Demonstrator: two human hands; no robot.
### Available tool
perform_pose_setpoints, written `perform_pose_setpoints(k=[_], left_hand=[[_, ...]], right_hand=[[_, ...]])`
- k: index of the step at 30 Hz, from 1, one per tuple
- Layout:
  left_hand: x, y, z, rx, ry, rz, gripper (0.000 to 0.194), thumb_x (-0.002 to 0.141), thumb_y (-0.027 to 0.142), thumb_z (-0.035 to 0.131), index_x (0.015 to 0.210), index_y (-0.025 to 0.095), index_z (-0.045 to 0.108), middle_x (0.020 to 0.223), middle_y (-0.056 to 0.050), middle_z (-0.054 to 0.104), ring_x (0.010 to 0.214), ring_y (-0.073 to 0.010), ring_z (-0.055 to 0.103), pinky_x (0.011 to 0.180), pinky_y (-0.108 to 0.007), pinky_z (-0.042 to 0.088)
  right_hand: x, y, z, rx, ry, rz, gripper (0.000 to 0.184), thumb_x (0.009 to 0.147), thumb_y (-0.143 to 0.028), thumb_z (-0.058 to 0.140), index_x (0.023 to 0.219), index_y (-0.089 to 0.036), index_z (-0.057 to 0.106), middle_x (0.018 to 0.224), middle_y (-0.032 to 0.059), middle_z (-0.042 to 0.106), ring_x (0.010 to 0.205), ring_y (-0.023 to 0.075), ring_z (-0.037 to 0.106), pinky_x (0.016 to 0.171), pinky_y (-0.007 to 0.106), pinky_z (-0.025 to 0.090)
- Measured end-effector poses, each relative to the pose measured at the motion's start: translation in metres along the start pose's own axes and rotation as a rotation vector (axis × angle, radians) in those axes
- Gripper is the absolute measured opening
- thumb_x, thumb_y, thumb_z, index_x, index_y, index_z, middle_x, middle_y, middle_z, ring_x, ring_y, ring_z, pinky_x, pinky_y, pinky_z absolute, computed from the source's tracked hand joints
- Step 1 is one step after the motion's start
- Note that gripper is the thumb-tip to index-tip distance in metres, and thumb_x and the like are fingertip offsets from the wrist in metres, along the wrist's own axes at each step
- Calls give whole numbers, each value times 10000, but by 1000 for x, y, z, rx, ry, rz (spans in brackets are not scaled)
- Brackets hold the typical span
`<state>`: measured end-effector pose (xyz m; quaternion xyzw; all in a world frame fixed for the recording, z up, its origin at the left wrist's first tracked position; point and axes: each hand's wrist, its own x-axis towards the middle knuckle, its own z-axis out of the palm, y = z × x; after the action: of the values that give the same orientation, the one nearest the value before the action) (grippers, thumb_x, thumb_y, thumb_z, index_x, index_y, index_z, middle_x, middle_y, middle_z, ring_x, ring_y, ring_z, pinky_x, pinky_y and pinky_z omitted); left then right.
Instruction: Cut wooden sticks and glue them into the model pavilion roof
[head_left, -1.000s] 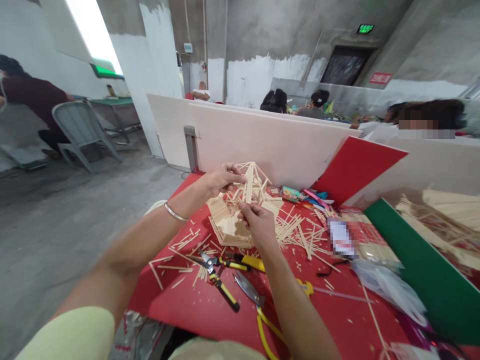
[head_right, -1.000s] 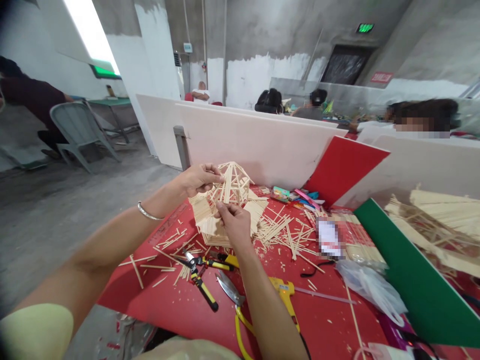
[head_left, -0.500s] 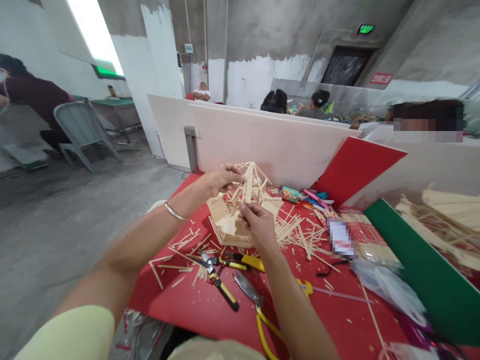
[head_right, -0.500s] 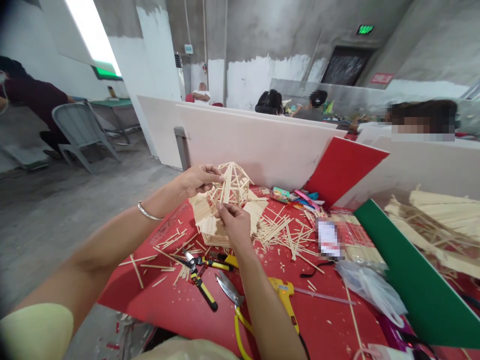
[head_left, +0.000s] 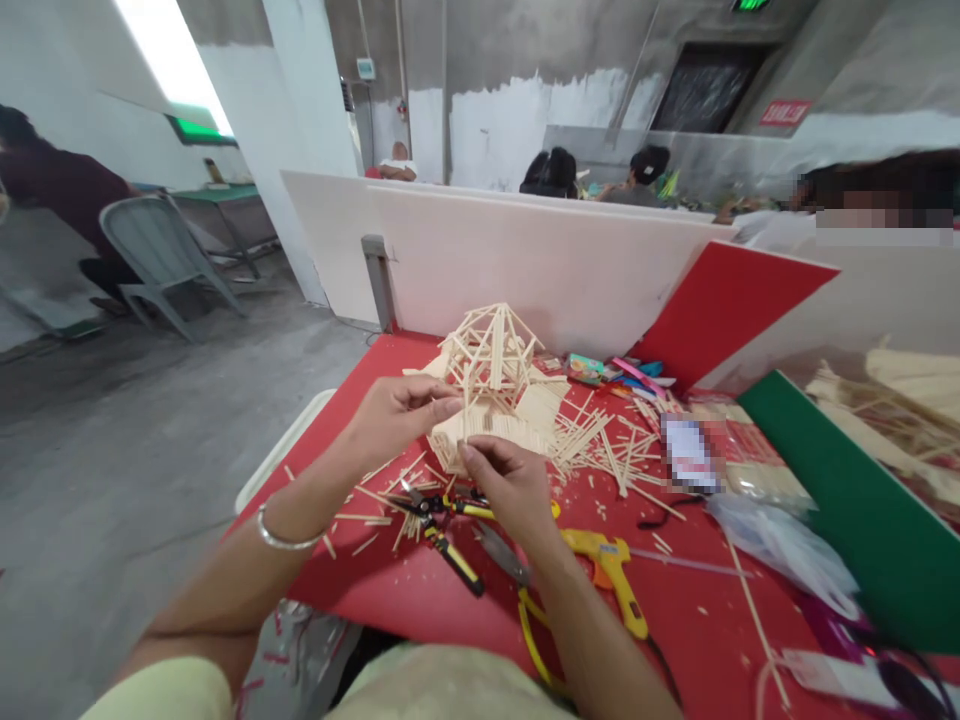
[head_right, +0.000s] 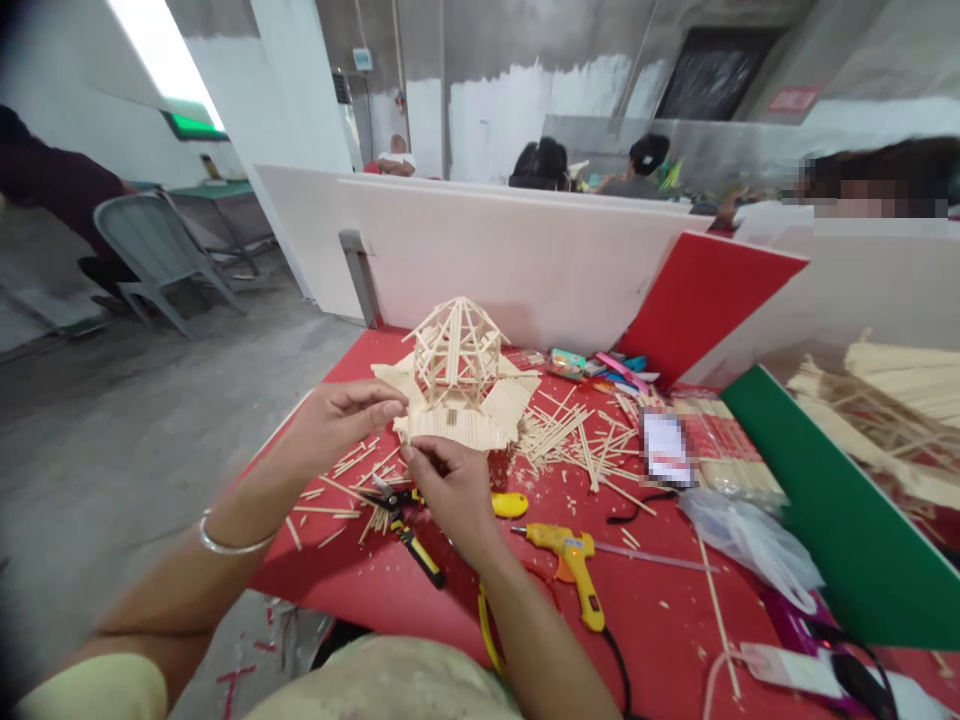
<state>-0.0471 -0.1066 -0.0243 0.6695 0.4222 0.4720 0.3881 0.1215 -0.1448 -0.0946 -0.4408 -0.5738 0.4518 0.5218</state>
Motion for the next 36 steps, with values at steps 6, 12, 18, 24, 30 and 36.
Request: perform_pose_setpoints(k=[6,12,18,24,30,36], left_hand=[[-45,-42,35,-250,142,-165,254,753,370,761,926,185,761,874,-51,728,787,-169,644,694,-266,506],[-83,-80,74,-427,25,-332,207,820,361,700,907,172,699,789,-26,683,669,-128,618,644,-249,514],[-115,-117,89,-543,-36,-507,233,868,398,634,901,167,621,741,-25,649,587,-130,612,551,-260,515],[-128,-123,90,-610,39,-576,237,859,388,642,888,154,621,638,25,574,388,-40,419,365,-173,314],[-141,-131,80,-626,93,-591,257,857,376,649,915,126,654,640,21,559,399,-10,338,387,-163,217],[-150,-139,77,-706,114,-666,290,853,413,656,951,141,639,590,45,498,379,-18,298,364,-175,157]], right_hand=[[-28,9,4,-225,-106,-123,232,894,-359,579,834,-215,750,688,2,687,623,139,588,625,248,453],[-89,54,-25,-388,-50,-60,213,898,-372,579,977,-285,756,913,26,751,782,194,670,743,310,512],[-151,76,-77,-856,25,-2,273,903,-335,572,1131,-249,696,1052,87,717,975,251,645,875,381,487],[-139,74,-55,-996,-55,-94,255,945,-326,505,1078,-215,692,972,83,720,912,220,636,815,327,469],[-88,97,-49,-1228,-120,-78,302,952,-288,463,1165,-203,661,1162,111,664,1015,233,575,900,348,408],[-43,102,-60,-1510,-276,-80,406,902,-132,442,1281,-196,574,1135,131,639,1066,265,533,911,383,341]])
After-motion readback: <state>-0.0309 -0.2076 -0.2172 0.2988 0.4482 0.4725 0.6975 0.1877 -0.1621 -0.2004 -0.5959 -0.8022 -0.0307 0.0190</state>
